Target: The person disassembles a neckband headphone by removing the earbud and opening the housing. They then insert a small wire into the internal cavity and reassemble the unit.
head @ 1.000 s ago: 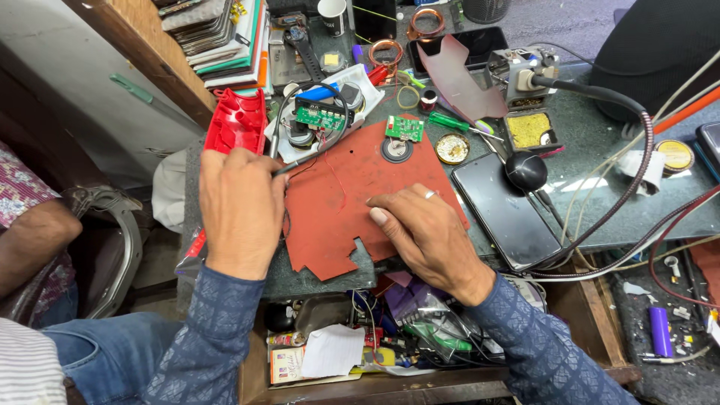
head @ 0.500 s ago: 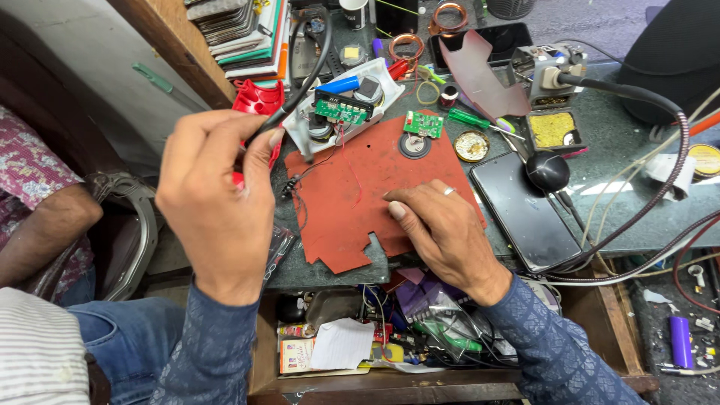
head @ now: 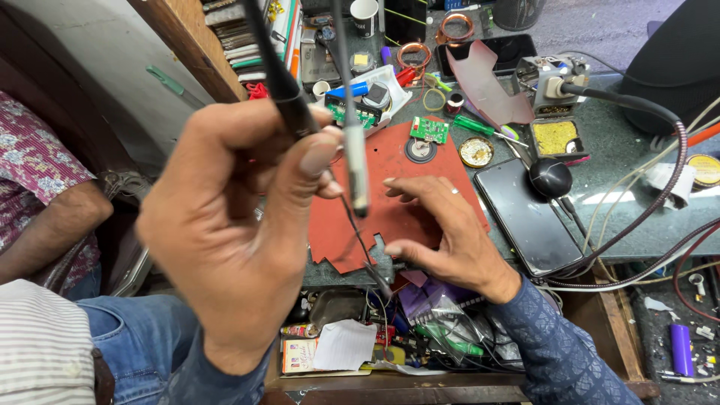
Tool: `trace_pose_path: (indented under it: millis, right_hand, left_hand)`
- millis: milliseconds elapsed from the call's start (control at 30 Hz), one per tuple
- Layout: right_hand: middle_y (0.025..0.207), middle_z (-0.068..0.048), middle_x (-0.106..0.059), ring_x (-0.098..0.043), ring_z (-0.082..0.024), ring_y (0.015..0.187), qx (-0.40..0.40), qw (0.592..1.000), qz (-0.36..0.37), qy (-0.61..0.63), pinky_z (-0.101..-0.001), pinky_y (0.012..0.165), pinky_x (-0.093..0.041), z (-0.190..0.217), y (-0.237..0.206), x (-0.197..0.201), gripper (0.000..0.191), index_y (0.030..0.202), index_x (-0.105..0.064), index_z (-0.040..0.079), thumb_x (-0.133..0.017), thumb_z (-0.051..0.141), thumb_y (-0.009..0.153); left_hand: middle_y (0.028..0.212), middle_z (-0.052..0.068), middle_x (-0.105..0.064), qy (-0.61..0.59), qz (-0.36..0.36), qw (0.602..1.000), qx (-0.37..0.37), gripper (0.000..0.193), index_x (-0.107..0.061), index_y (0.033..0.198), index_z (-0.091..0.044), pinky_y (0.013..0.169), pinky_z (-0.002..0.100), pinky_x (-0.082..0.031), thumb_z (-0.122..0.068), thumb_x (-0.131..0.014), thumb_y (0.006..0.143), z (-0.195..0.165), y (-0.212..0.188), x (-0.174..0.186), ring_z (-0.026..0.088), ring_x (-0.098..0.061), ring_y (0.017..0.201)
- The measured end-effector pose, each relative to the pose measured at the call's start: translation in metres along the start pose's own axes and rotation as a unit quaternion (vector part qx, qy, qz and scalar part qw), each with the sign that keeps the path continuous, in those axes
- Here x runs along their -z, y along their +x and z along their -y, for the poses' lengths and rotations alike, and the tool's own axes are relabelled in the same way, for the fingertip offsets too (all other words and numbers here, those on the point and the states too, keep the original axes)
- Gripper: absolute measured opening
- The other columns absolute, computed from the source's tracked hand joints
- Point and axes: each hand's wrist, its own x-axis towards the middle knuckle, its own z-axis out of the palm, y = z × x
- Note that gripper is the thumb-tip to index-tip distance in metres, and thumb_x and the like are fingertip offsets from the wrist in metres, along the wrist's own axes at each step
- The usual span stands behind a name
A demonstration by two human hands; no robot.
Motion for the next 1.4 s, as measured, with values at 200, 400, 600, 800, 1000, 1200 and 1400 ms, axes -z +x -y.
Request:
trace_pose_path:
  millis: [200, 400, 600, 800, 1000, 1200, 1400]
  right_hand:
    - [0.12, -0.014, -0.068, -0.065, -0.027, 0.108, -0.013, 0.997, 0.054, 0.048, -0.0375, 0.095, -0.05, -0.007, -0.004, 0.006, 0.059, 0.139, -0.054, 0.002, -0.066, 0.035, 0.091]
    - [0.109, -0.011, -0.073, -0.073, -0.02, 0.104, -0.144, 0.928, 0.063, 0.339, -0.0338, 0.095, -0.057, -0.023, -0.01, 0.007, 0.052, 0.139, -0.056, -0.002, -0.041, 0.038, 0.109]
    - [0.106, -0.012, -0.072, -0.068, -0.017, 0.099, -0.148, 0.918, 0.043, 0.366, -0.032, 0.091, -0.055, -0.032, -0.012, 0.006, 0.044, 0.141, -0.056, -0.003, -0.051, 0.027, 0.109]
    - [0.105, -0.007, -0.072, -0.068, -0.01, 0.097, -0.185, 0.94, 0.052, 0.281, -0.0267, 0.085, -0.056, -0.022, -0.006, -0.003, 0.045, 0.137, -0.056, 0.0, -0.069, 0.009, 0.094]
    - [0.104, -0.001, -0.076, -0.071, -0.007, 0.09, -0.192, 0.961, 0.042, 0.193, -0.0233, 0.078, -0.058, -0.021, -0.003, -0.009, 0.043, 0.13, -0.061, 0.002, -0.075, 0.009, 0.09]
    - [0.107, -0.007, -0.072, -0.068, -0.011, 0.091, -0.184, 0.968, 0.024, 0.171, -0.0259, 0.077, -0.057, -0.019, -0.003, -0.012, 0.05, 0.137, -0.056, 0.002, -0.075, 0.009, 0.091]
    - [0.162, -0.021, -0.035, -0.048, -0.032, 0.142, 0.054, 0.991, -0.105, -0.064, -0.0441, 0.115, -0.045, -0.01, -0.005, -0.022, 0.101, 0.164, -0.019, 0.013, -0.079, 0.037, 0.087]
  left_hand:
    - [0.1, 0.006, -0.072, -0.144, 0.049, 0.985, 0.077, 0.019, -0.064, 0.115, 0.002, 0.075, 0.021, -0.059, -0.013, -0.071, 0.108, 0.037, -0.007, -0.021, 0.006, -0.068, 0.082]
    - [0.103, 0.008, -0.074, -0.232, 0.089, 0.952, 0.177, 0.022, -0.062, 0.117, 0.0, 0.08, 0.026, -0.057, -0.016, -0.067, 0.103, 0.103, -0.03, -0.047, 0.009, -0.068, 0.089]
    - [0.107, 0.01, -0.075, -0.339, 0.134, 0.903, 0.226, 0.021, -0.063, 0.117, -0.002, 0.088, 0.028, -0.055, -0.016, -0.068, 0.103, 0.158, -0.052, -0.049, 0.012, -0.068, 0.095]
    - [0.11, 0.01, -0.074, -0.381, 0.126, 0.882, 0.247, 0.02, -0.063, 0.118, -0.003, 0.092, 0.03, -0.055, -0.017, -0.068, 0.104, 0.176, -0.065, -0.048, 0.014, -0.069, 0.101]
    - [0.109, 0.008, -0.073, -0.361, 0.125, 0.89, 0.249, 0.017, -0.064, 0.116, -0.002, 0.092, 0.03, -0.057, -0.013, -0.067, 0.103, 0.18, -0.071, -0.047, 0.013, -0.069, 0.1]
    - [0.108, 0.005, -0.072, -0.34, 0.133, 0.901, 0.233, 0.021, -0.064, 0.123, -0.001, 0.095, 0.027, -0.055, -0.014, -0.063, 0.106, 0.18, -0.073, -0.046, 0.01, -0.068, 0.103]
    - [0.107, 0.002, -0.069, -0.301, 0.129, 0.917, 0.227, 0.022, -0.064, 0.125, -0.001, 0.094, 0.025, -0.054, -0.017, -0.061, 0.109, 0.177, -0.072, -0.04, 0.007, -0.065, 0.101]
